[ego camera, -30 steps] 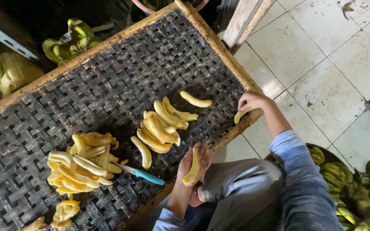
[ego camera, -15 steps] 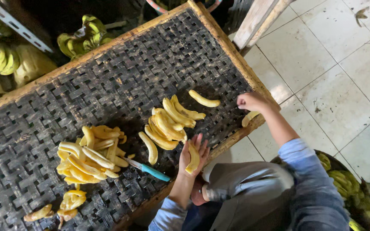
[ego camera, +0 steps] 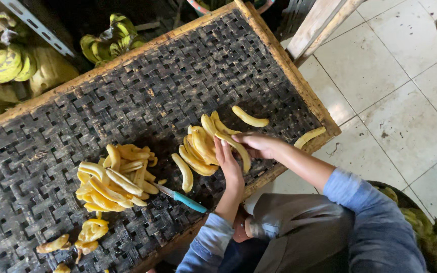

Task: The person sits on the floor beside a woven bamboo drying tray and places peeled banana halves one at a time from a pile into a neat row along the tray's edge. A small knife lies on the tray and is picked up near the end while the person continues handling the bananas.

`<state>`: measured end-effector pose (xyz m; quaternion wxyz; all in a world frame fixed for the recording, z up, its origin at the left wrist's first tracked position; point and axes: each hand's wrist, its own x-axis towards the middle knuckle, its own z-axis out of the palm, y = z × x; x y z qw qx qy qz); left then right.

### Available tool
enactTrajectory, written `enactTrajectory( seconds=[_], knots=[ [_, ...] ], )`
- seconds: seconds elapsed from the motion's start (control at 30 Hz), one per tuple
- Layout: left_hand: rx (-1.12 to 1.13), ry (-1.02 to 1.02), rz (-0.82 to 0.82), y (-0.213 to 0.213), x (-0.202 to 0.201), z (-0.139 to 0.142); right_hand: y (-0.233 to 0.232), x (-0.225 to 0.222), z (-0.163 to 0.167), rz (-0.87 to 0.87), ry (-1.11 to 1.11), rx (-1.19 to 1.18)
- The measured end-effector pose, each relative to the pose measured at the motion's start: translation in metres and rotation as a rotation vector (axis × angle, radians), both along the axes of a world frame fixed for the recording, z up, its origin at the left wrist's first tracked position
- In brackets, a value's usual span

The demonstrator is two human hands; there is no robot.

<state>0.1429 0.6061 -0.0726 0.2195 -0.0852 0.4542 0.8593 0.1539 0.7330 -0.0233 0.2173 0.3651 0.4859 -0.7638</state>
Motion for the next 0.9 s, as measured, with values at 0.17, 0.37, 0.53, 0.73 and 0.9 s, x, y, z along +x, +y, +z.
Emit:
enactTrajectory(
  seconds=[0.17, 0.37, 0.53, 0.73, 0.9],
  knots=[
    [-0.253, 0.165, -0.122, -0.046, 0.044, -0.005, 0.086, 0.012, -0.002, 0.208, 0.142, 0.196],
    [-0.315, 0.146, -0.165, -0.129, 0.059, -0.021, 0.194, 0.052, -0.013, 0.7, 0.1, 0.713],
    [-0.315, 0.154, -0.085, -0.154, 0.042, -0.033, 0.213, 0.069, -0.027, 0.886, 0.14, 0.883],
    [-0.316, 0.216, -0.069, -0.172, 0.03, -0.012, 0.214, 0.08, -0.021, 0.837, 0.044, 0.904],
    [-0.427, 0.308, -0.23, -0.226, 0.02, 0.02, 0.21, 0.09, -0.025, 0.724, 0.074, 0.989]
  ],
)
